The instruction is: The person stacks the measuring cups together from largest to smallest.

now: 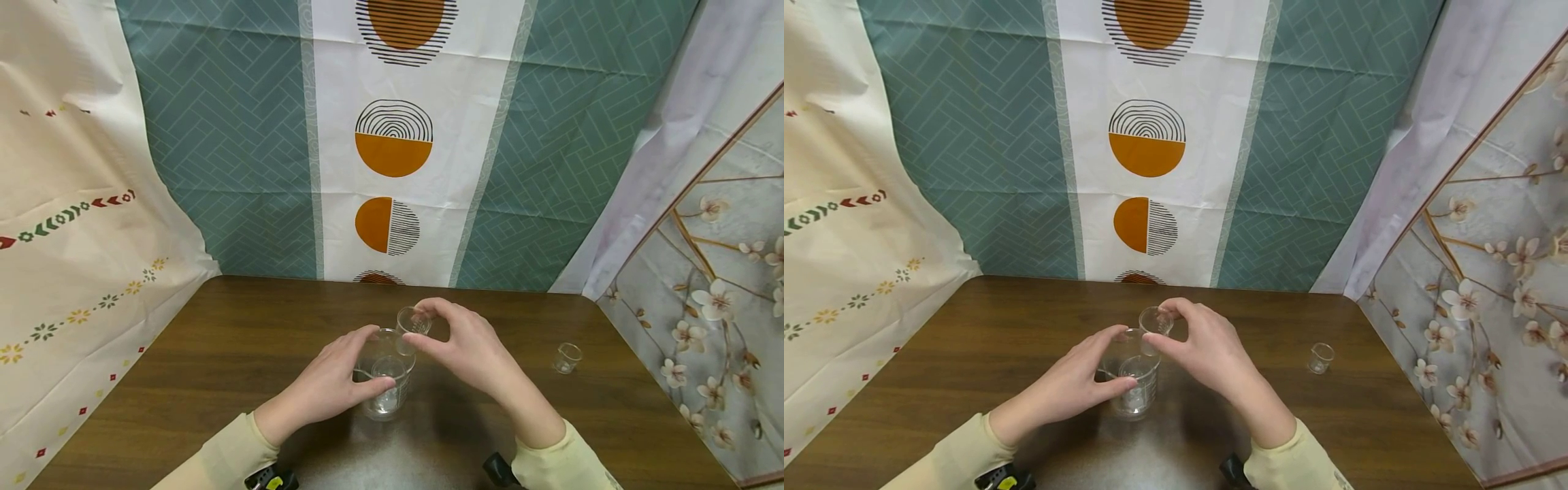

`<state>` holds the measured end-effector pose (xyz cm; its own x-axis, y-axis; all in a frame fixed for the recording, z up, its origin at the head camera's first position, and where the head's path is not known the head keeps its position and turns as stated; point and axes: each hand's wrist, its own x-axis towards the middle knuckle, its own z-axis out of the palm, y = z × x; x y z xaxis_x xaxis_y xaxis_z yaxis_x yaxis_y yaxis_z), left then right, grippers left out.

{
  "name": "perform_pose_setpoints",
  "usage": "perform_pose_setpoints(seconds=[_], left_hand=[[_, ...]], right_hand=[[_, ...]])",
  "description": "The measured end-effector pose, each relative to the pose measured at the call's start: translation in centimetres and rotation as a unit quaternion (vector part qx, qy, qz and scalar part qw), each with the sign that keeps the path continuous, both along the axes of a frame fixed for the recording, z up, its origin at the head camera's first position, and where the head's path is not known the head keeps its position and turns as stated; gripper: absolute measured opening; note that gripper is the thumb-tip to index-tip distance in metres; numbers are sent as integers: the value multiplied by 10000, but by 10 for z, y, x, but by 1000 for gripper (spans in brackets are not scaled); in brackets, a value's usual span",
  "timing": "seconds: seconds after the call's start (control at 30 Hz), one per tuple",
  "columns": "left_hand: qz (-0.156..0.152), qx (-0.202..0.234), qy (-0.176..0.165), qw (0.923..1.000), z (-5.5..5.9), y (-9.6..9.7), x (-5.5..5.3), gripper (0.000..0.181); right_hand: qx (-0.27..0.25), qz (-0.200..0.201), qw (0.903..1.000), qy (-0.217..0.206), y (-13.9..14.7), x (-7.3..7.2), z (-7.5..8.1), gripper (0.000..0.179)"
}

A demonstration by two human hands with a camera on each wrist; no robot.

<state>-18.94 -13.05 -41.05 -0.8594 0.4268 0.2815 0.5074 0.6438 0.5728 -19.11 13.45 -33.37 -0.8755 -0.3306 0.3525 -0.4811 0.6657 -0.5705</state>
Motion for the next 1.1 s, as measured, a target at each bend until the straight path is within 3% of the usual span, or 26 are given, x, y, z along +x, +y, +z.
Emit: perform_pose_setpoints(seconds=[1.1], left_hand=[[-8,21,-159,9999,1,1,1,88]], right_hand=[[258,117,9995,-108,-11,1,-10,38]])
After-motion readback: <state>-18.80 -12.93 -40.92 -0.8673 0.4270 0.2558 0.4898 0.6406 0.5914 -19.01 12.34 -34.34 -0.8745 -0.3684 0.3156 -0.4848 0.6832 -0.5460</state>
